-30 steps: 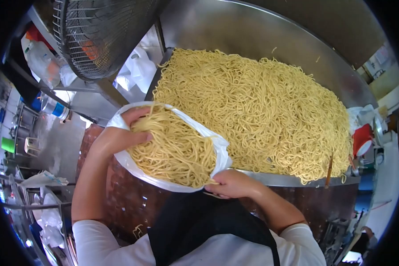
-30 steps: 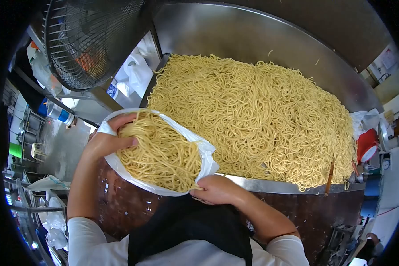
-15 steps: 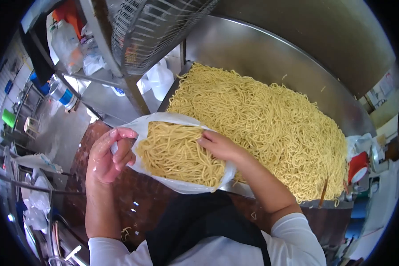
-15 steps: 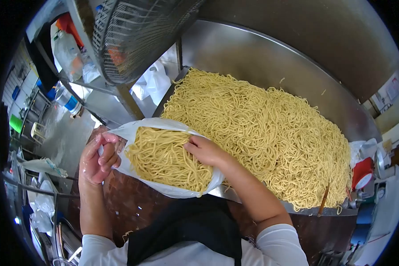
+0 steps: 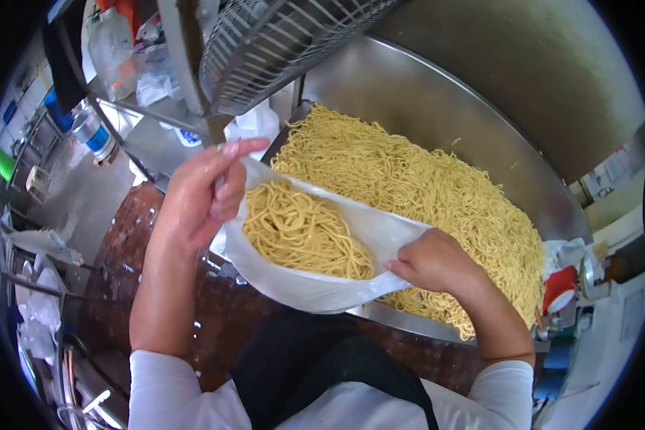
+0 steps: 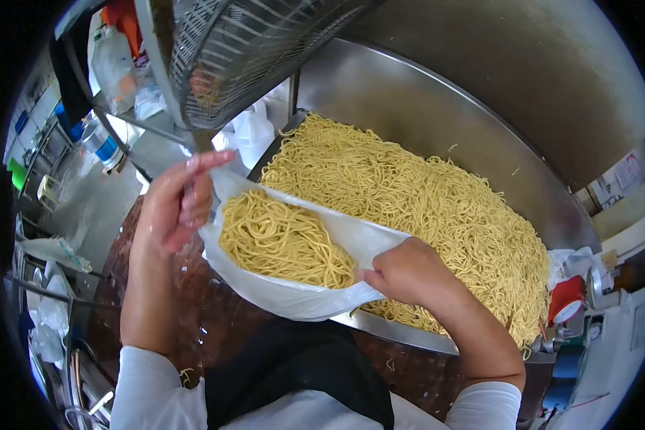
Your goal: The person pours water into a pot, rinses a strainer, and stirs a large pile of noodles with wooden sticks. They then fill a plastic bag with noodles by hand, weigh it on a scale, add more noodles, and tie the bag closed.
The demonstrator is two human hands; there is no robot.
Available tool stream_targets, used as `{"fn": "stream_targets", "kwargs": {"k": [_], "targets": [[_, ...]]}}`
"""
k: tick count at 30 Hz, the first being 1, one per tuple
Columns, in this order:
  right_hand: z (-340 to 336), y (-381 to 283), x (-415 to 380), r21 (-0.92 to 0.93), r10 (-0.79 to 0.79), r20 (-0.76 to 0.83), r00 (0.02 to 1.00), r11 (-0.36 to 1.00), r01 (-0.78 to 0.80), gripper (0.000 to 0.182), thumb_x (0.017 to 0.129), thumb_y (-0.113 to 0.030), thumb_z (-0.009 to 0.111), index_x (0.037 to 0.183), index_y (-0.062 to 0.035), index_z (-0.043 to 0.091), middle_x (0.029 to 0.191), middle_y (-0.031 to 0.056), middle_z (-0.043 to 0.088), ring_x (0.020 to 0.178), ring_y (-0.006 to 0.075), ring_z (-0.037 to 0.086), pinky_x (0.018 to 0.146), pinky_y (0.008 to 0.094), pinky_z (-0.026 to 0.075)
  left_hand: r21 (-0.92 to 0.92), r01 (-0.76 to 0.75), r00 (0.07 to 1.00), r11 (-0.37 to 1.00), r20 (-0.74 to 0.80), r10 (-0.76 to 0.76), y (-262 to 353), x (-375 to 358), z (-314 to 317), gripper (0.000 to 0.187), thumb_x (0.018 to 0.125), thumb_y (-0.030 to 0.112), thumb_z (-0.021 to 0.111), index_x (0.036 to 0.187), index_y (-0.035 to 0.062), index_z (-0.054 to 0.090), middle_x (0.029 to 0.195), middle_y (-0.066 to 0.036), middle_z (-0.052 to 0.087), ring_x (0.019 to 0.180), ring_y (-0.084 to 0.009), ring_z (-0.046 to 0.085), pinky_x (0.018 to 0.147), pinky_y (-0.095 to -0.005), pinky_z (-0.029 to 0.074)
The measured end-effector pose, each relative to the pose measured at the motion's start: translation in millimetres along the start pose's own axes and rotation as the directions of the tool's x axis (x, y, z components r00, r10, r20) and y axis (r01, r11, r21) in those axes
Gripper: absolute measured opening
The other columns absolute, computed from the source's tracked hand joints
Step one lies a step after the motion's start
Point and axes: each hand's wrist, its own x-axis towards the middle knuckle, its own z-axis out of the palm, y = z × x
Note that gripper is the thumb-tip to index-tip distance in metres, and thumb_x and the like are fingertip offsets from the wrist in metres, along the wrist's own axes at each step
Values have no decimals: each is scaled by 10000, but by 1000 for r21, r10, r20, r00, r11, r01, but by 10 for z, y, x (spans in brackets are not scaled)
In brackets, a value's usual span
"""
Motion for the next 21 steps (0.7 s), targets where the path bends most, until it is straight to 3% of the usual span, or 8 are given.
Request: {"fn": "stream_targets", "kwargs": {"k": [5, 9, 11, 14, 16, 17, 19, 21], "targets": [[-23, -130, -172, 182, -164, -9, 986, 970, 163, 395, 892, -458, 596, 805, -93, 719, 704, 157, 656, 665, 369, 638, 629, 471, 502, 110, -4, 988, 994, 152, -13, -123, -198, -51, 581, 953, 343, 572, 1326, -94, 486, 580, 49, 420, 456, -13, 336, 409, -175, 253], [-282, -279, -234, 269, -157, -73, 985, 948, 171, 375, 882, -457, 619, 790, -105, 711, 701, 143, 656, 659, 363, 636, 612, 455, 502, 264, 68, 948, 962, 283, -145, -311, -295, 23, 686, 836, 288, 746, 1392, -3, 470, 774, -6, 609, 666, -97, 574, 578, -228, 453], [-361, -527, -177, 315, -221, -325, 920, 892, 325, 314, 852, -415, 693, 746, -119, 693, 627, 102, 622, 579, 324, 611, 527, 390, 464, 584, -161, 859, 796, 479, -178, -819, -311, 254, 663, 792, 269, 785, 1340, 12, 513, 950, -48, 647, 930, -185, 632, 771, -332, 512], [-225, -1002, 137, 374, -206, -646, 735, 754, 540, 262, 840, -355, 719, 727, -125, 669, 627, 81, 612, 582, 300, 613, 519, 393, 448, 621, -315, 858, 718, 510, -64, -1812, -341, 229, 600, 779, 286, 791, 1258, 19, 548, 1082, -92, 623, 1106, -229, 579, 921, -395, 473], [-207, -1152, 260, 330, -180, -678, 713, 792, 513, 239, 836, -338, 723, 752, -120, 673, 670, 81, 628, 633, 293, 632, 559, 400, 466, 477, -316, 948, 820, 119, 296, -2094, -359, 89, 521, 791, 277, 771, 1197, 28, 561, 1191, -127, 585, 1157, -238, 550, 979, -389, 445], [-157, -1172, 305, 308, -156, -766, 624, 763, 568, 221, 834, -321, 724, 804, -107, 678, 741, 88, 643, 709, 297, 640, 620, 408, 482, 534, -182, 976, 826, -5, 218, -1746, -406, 171, 463, 834, 237, 714, 1222, 34, 561, 1201, -134, 581, 1130, -245, 572, 954, -364, 466], [-27, -1037, 243, 281, -110, -846, 521, 740, 611, 216, 832, -305, 724, 857, -94, 684, 812, 94, 658, 785, 301, 647, 682, 415, 497, 88, 260, 965, 962, -53, -256, -1257, -485, 141, 314, 891, 126, 541, 1180, 8, 571, 874, -59, 626, 750, -160, 634, 723, -342, 555], [163, -773, 77, 355, -2, -839, 543, 755, 551, 252, 832, -316, 693, 895, -73, 660, 919, 120, 650, 882, 333, 623, 737, 438, 492, -72, 57, 994, 996, -87, -64, -1138, -613, 159, 198, 883, 133, 518, 1008, -12, 569, 566, -9, 471, 417, -121, 426, 563, -373, 558]]}}
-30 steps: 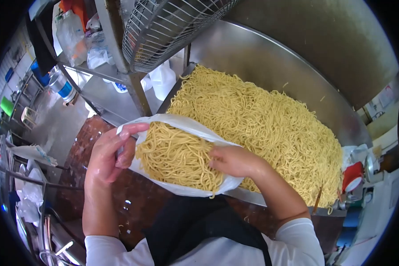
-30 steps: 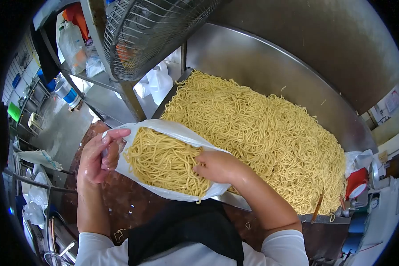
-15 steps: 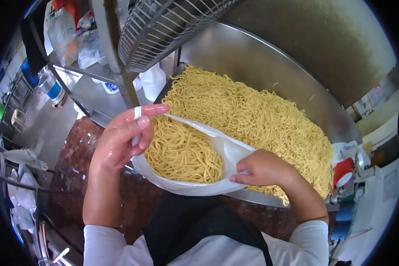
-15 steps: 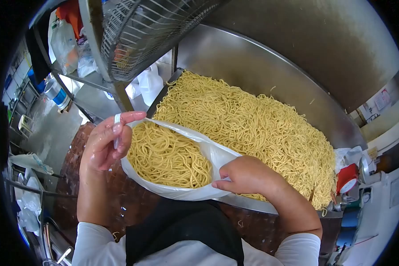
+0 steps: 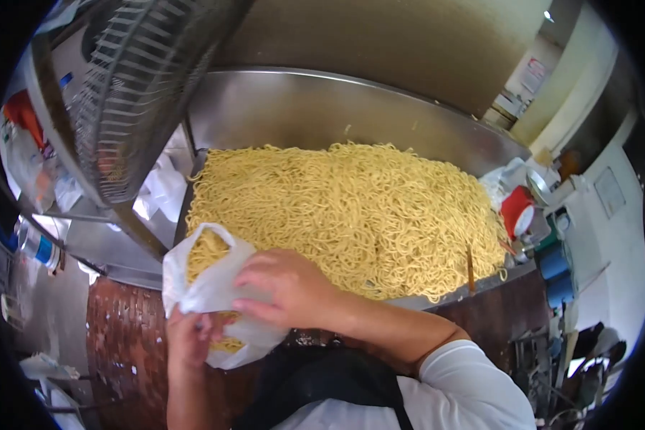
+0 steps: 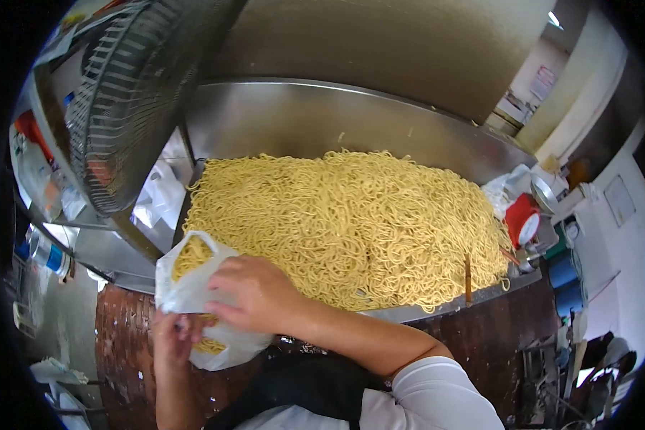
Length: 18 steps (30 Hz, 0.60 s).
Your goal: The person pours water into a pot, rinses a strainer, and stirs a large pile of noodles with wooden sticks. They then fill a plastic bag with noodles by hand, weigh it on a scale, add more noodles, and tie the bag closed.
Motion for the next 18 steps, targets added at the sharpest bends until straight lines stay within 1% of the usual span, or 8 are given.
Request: {"fn": "stream_targets", "kwargs": {"k": [2, 4, 6, 7, 11, 14, 16, 18], "targets": [[-212, 239, -396, -49, 25, -90, 996, 998, -30, 267, 840, -323, 688, 908, -66, 662, 879, 116, 649, 845, 332, 627, 719, 432, 496, 36, -56, 998, 998, 1, 56, 8, -45, -123, 162, 858, 190, 551, 783, 51, 521, 467, 35, 341, 376, -99, 367, 479, -320, 480], [-495, 397, -917, -69, 338, 48, 940, 940, -335, 250, 857, -308, 698, 941, -73, 688, 932, 126, 676, 882, 315, 646, 758, 406, 510, -19, -94, 995, 995, -45, 93, -72, -49, -93, 198, 860, 216, 562, 742, 67, 505, 473, 37, 337, 372, -87, 328, 416, -277, 372], [-738, 478, -1544, -86, 438, 60, 897, 897, -433, 260, 866, -316, 688, 941, -68, 688, 921, 132, 678, 866, 314, 650, 742, 399, 514, 47, -124, 982, 991, -140, 129, -190, -31, 27, 212, 867, 224, 555, 724, 82, 492, 478, 38, 334, 378, -80, 296, 392, -253, 275], [-863, 497, -1877, -103, 523, 82, 849, 851, -514, 270, 875, -324, 679, 942, -62, 687, 911, 139, 680, 849, 313, 655, 727, 392, 519, 103, -156, 954, 982, -242, 176, -248, 17, 135, 233, 875, 239, 553, 711, 91, 480, 485, 36, 337, 388, -75, 288, 389, -239, 260], [-1489, 497, -3313, -55, 677, 16, 736, 735, -676, 279, 866, -316, 690, 984, -64, 673, 857, 120, 683, 788, 279, 668, 687, 378, 523, 351, -152, 912, 924, -311, 268, -442, 169, 318, 207, 890, 206, 569, 718, 119, 491, 516, 54, 395, 398, -41, 309, 364, -228, 220], [-2044, 417, -4363, 136, 792, -122, 598, 610, -781, 275, 856, -270, 728, 1023, -54, 688, 864, 96, 705, 756, 164, 680, 696, 296, 540, 502, -162, 859, 850, -351, 372, -653, 278, 408, 275, 896, 286, 595, 683, 151, 485, 490, 73, 370, 376, -39, 280, 370, -236, 190], [-2354, 333, -4991, 273, 901, -140, 410, 434, -859, 261, 869, -240, 725, 1031, -39, 688, 873, 73, 708, 778, 133, 665, 728, 279, 536, 578, -86, 833, 811, -405, 377, -754, 307, 635, 301, 878, 311, 595, 649, 158, 474, 490, 67, 375, 377, -50, 289, 370, -244, 205], [-2708, 245, -5409, 369, 921, -152, 358, 389, -844, 259, 873, -232, 725, 1033, -32, 687, 884, 63, 707, 796, 124, 658, 740, 275, 533, 612, -63, 828, 788, -408, 383, -827, 372, 740, 311, 870, 325, 592, 635, 163, 469, 488, 67, 373, 375, -55, 291, 367, -250, 209]]}}
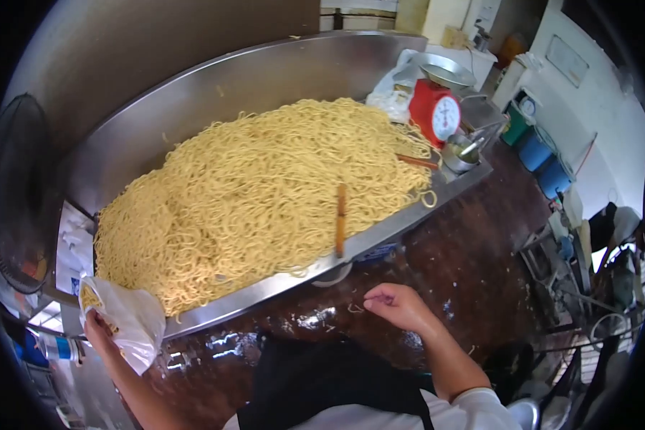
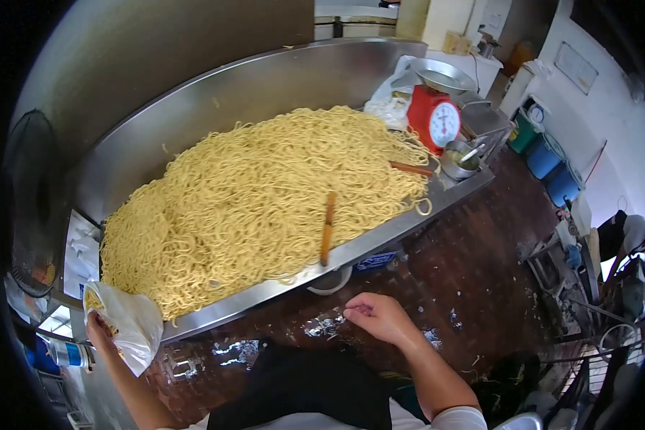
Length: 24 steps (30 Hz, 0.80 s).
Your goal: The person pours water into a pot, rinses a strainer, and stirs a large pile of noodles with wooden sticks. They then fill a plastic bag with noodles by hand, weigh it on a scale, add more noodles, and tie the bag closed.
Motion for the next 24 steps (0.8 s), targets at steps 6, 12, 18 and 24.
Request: {"fn": "stream_targets", "kwargs": {"k": [6, 12, 18, 24], "targets": [[-956, 278, 252, 140, 30, -79, 996, 990, -19, 238, 885, -206, 722, 1031, -23, 685, 893, 43, 694, 828, 103, 637, 768, 264, 524, 111, 58, 998, 992, -11, -57, 134, 114, 385, 311, 860, 358, 586, 634, 178, 472, 482, 64, 368, 355, -69, 309, 329, -264, 192], [-1284, 416, 966, 150, -77, 193, 978, 988, 48, 245, 895, -216, 711, 1034, -18, 678, 893, 35, 687, 830, 103, 625, 769, 265, 519, -344, 21, 991, 939, 134, 27, 1305, -478, 530, 222, 933, 324, 595, 823, 133, 571, 500, 92, 352, 356, -28, 261, 308, -218, 167], [-1055, -36, 1845, 483, -371, 538, 757, 872, 85, 321, 943, -308, 660, 1117, -39, 646, 1007, 53, 671, 882, 115, 630, 778, 269, 528, -558, -123, 870, 821, 337, 359, 2635, -1472, 1383, 221, 1040, 212, 431, 1112, 26, 528, 566, 68, 331, 379, -19, 227, 319, -197, 216], [-925, -406, 2230, 487, -380, 873, 306, 722, -492, 983, 809, -753, 568, 1493, -99, 305, 1316, 150, 558, 1077, 261, 619, 779, 401, 551, -513, -336, 507, 790, 608, 611, 3307, -2700, 3038, 236, 1075, 229, 347, 1168, 26, 423, 560, 32, 360, 377, -47, 321, 345, -194, 318]]}}
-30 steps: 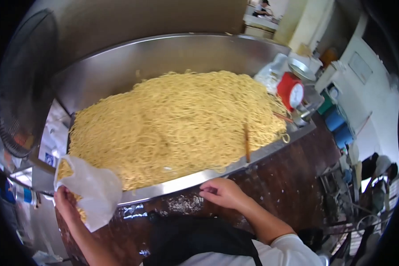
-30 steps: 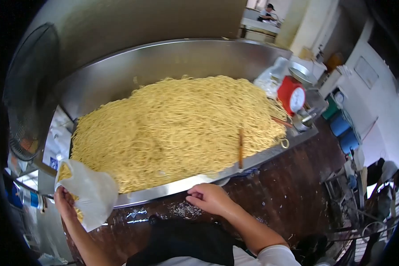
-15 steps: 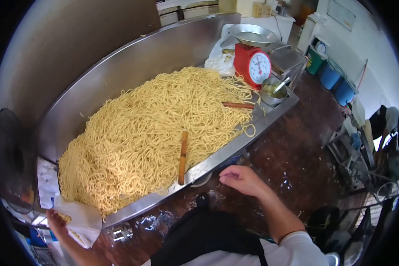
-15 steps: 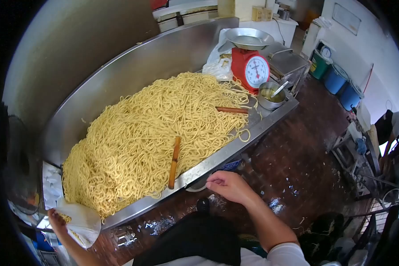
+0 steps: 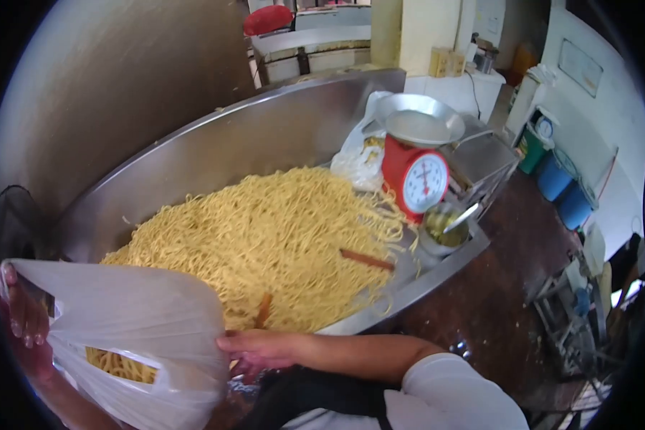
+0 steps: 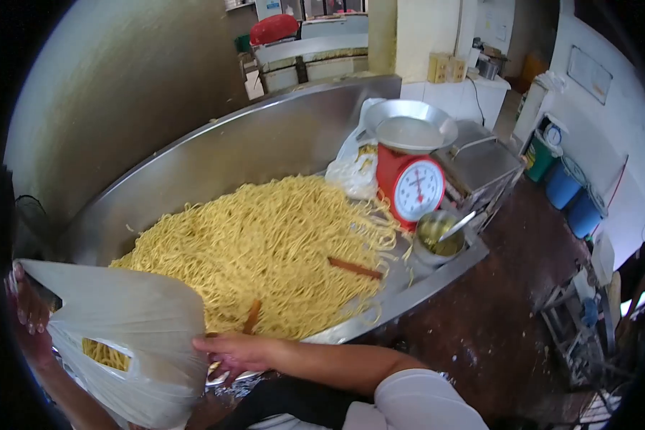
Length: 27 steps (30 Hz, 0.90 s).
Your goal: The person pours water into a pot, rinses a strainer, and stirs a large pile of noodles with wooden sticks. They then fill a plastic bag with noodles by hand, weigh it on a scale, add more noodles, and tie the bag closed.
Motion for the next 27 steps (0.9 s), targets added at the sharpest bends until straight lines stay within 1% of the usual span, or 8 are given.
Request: {"fn": "stream_targets", "kwargs": {"k": [2, 3, 5, 16, 18, 20, 22, 27], "targets": [[-203, -205, -467, 131, -23, 77, 997, 991, 13, 961, 820, -732, 573, 1503, -114, 300, 1411, 135, 490, 1217, 277, 553, 859, 454, 540, -998, 23, 999, 66, 19, -48, -191, 184, 931, 226, 1067, 217, 368, 1151, 12, 415, 560, 29, 370, 371, -71, 326, 355, -234, 352], [-317, -316, -817, 144, -100, 43, 994, 985, 92, 951, 824, -727, 570, 1504, -121, 298, 1425, 129, 479, 1247, 283, 533, 905, 471, 522, -997, 14, 999, 71, 12, -33, -142, 328, 1202, 226, 1067, 217, 368, 1151, 12, 415, 560, 29, 370, 371, -71, 326, 355, -234, 352], [-537, -563, -1555, 177, -209, 33, 977, 964, 200, 928, 834, -676, 607, 1503, -114, 293, 1443, 119, 463, 1296, 286, 498, 1008, 501, 470, -133, 100, 943, 986, 329, -51, 78, 606, 1789, 458, 1068, 260, 371, 1427, -23, 336, 637, 8, 430, 421, -73, 357, 412, -229, 377], [-1077, -2143, -4129, -59, -638, -337, 692, 748, 661, 819, 886, -578, 608, 1473, -85, 318, 1406, 101, 503, 1237, 251, 554, 953, 419, 528, -330, 86, 980, 940, 200, -19, 208, 2375, 5620, 613, 979, 332, 544, 1409, -69, 371, 664, 30, 485, 469, -78, 361, 516, -228, 405], [-1137, -2388, -4302, -84, -668, -359, 652, 719, 690, 810, 893, -592, 586, 1474, -94, 321, 1391, 99, 520, 1226, 247, 564, 938, 413, 538, -147, 222, 972, 964, 113, -207, 183, 2841, 5724, 487, 903, 400, 550, 1130, -31, 540, 787, -149, 675, 737, -278, 672, 735, -366, 539], [-1267, -2617, -4407, -162, -653, -431, 622, 734, 659, 877, 863, -715, 505, 1502, -153, 295, 1450, 72, 469, 1303, 272, 492, 1015, 478, 467, -322, 626, 717, 710, 596, -362, 149, 3066, 6028, 427, 902, 376, 545, 1073, -14, 540, 784, -115, 686, 807, -251, 683, 756, -343, 531], [-1437, -2762, -4465, -157, -635, -460, 621, 746, 647, 866, 867, -717, 498, 1496, -155, 303, 1445, 79, 474, 1282, 268, 506, 1001, 479, 460, -270, 359, 922, 893, 247, -296, -112, 3169, 6389, 584, 902, 378, 623, 1257, -76, 525, 617, 51, 463, 471, -72, 357, 514, -227, 375], [-1715, -2868, -4612, -89, -525, -600, 604, 794, 602, 770, 893, -641, 528, 1453, -140, 359, 1376, 106, 513, 1207, 326, 516, 1006, 472, 411, -253, 389, 919, 886, 172, -354, -587, 3389, 6702, 497, 852, 376, 641, 1093, -57, 607, 607, 65, 497, 480, -66, 379, 484, -219, 324]]}}
